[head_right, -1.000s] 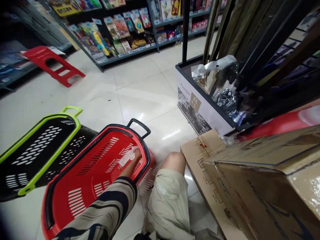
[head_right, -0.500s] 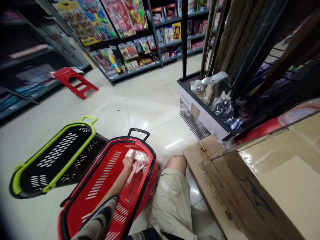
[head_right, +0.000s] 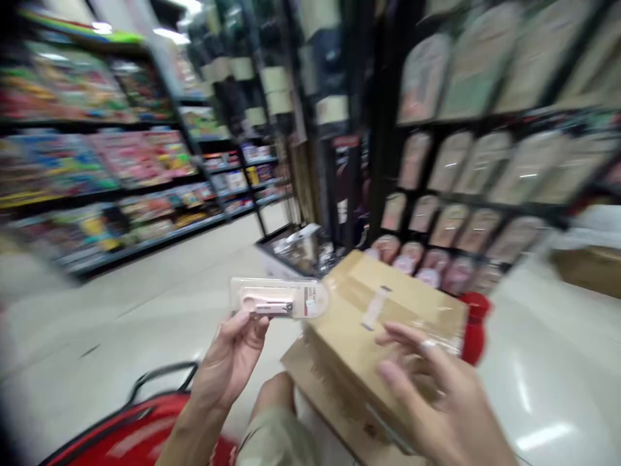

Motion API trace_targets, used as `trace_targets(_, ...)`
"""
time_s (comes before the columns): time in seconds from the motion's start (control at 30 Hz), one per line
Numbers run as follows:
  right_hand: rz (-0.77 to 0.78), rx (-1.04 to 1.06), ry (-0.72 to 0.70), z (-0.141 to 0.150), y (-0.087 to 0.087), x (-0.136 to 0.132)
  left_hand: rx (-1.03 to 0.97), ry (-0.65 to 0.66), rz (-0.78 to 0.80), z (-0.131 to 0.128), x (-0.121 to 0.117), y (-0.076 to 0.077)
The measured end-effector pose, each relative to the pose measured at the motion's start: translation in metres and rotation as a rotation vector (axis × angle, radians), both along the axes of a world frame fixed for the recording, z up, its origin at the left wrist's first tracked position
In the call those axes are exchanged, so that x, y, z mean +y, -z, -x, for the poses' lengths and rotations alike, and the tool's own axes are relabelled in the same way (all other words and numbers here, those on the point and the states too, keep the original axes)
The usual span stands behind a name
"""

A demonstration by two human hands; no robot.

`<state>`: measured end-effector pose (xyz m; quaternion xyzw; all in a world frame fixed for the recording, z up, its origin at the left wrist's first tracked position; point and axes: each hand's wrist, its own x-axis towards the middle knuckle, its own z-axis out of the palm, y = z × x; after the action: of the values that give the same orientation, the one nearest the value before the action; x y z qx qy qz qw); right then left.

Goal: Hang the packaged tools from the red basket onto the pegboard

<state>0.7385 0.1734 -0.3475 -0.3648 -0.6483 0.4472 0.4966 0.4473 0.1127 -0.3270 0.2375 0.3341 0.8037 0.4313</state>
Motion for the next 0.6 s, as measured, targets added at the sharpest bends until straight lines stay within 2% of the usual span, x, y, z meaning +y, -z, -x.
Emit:
trace_targets(0.1,0.014,0.049,0.027,-0.012,-0.04,-0.005,0.115,0.38,-0.013,-0.072,0.042,-0.038)
trace_targets(0.2,-0.078,0.251,0.238,-0.033,-0.062,0.016,0.469,0.705,-0.145,-0.126,0.077,-0.069)
trace_targets(0.3,-0.205,0.386,0.41,-0.076,-0.077,0.053,0.931,0.844,-0.262,-0.159,0.127,-0.095)
trace_targets(0.37,-0.279,0.421,0.463,-0.103,-0.086,0.084,1.058,0.893,-0.274,-0.174,0.168,-0.103)
trace_targets(0.4,-0.304,0.408,0.47,-0.113,-0.089,0.099,1.058,0.911,-0.276,-0.181,0.189,-0.103)
trace_targets(0.47,-0.323,0.356,0.471,-0.124,-0.089,0.126,0.986,0.929,-0.287,-0.195,0.227,-0.091)
trace_targets(0.53,-0.299,0.294,0.461,-0.124,-0.079,0.148,0.865,0.922,-0.296,-0.205,0.256,-0.067)
trace_targets(0.6,-0.249,0.237,0.458,-0.118,-0.061,0.164,0.748,0.905,-0.285,-0.211,0.274,-0.041)
